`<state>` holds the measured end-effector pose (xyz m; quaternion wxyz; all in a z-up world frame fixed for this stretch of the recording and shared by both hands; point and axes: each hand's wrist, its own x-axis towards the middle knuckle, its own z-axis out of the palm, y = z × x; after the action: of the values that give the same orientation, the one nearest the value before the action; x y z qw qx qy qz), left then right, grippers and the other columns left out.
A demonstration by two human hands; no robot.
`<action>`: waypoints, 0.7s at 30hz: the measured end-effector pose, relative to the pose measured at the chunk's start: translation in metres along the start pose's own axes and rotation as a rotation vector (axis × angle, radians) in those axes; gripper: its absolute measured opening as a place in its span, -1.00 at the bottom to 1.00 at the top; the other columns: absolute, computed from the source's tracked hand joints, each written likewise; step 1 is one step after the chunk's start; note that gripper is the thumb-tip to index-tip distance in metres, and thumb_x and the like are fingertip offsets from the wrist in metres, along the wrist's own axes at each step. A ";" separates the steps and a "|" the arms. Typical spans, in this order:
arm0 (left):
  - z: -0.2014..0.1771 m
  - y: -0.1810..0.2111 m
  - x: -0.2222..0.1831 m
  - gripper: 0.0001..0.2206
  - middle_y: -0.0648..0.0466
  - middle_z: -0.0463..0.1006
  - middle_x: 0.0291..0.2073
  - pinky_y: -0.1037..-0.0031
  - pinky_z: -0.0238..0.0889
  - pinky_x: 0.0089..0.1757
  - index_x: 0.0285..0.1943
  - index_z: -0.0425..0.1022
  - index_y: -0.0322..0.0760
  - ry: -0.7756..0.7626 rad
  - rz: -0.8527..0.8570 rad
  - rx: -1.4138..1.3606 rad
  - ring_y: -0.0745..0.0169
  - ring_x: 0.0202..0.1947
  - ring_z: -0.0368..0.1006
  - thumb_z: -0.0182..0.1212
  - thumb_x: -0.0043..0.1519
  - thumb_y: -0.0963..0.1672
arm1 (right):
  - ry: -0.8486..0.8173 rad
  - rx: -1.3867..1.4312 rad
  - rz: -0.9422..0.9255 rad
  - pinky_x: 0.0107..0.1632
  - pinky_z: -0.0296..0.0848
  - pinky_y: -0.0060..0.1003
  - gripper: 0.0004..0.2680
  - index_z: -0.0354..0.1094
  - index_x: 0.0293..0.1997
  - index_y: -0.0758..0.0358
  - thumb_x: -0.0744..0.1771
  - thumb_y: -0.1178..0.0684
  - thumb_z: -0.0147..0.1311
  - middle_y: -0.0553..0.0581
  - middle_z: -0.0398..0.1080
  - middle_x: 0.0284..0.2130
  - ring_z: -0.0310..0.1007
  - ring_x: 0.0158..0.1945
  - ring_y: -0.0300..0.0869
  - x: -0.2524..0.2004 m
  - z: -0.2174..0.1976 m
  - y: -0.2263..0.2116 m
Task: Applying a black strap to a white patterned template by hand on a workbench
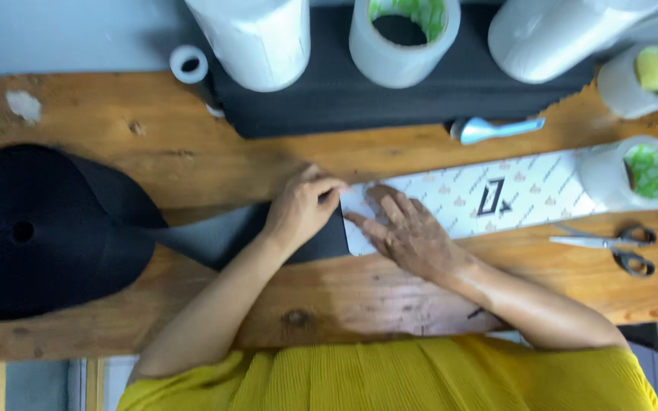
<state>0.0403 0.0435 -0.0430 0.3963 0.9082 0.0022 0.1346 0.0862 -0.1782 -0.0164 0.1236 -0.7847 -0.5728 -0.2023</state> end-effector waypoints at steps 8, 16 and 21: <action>0.000 0.004 0.000 -0.92 -0.09 0.51 -0.41 0.15 0.46 -0.26 -0.21 0.67 -0.10 -0.005 -0.015 0.019 -0.22 -0.31 0.55 0.36 0.15 -0.16 | -0.137 -0.041 0.051 -0.15 0.49 -0.10 -0.74 0.34 0.19 -0.18 0.35 -0.06 0.09 0.22 0.29 0.09 0.41 0.18 0.11 -0.006 -0.008 -0.005; -0.001 0.010 0.006 -0.92 0.03 0.55 -0.42 0.20 0.46 -0.25 -0.21 0.67 -0.04 -0.108 -0.191 0.063 -0.03 -0.28 0.57 0.34 0.15 -0.12 | -0.345 -0.018 0.101 -0.03 0.49 -0.07 -0.77 0.31 0.21 -0.23 0.40 -0.14 -0.01 0.16 0.19 0.17 0.31 0.27 0.08 -0.006 -0.011 -0.002; 0.009 0.005 0.008 -0.91 0.10 0.54 -0.43 0.23 0.45 -0.24 -0.20 0.65 -0.04 -0.129 -0.185 0.194 0.05 -0.30 0.57 0.33 0.15 -0.10 | -0.443 -0.011 0.119 0.03 0.46 -0.09 -0.76 0.28 0.25 -0.22 0.41 -0.16 -0.07 0.13 0.17 0.18 0.26 0.30 0.05 -0.003 -0.017 -0.002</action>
<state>0.0501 0.0345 -0.0438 0.3169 0.9448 0.0735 0.0381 0.0804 -0.1876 -0.0028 0.0023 -0.8429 -0.5377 -0.0204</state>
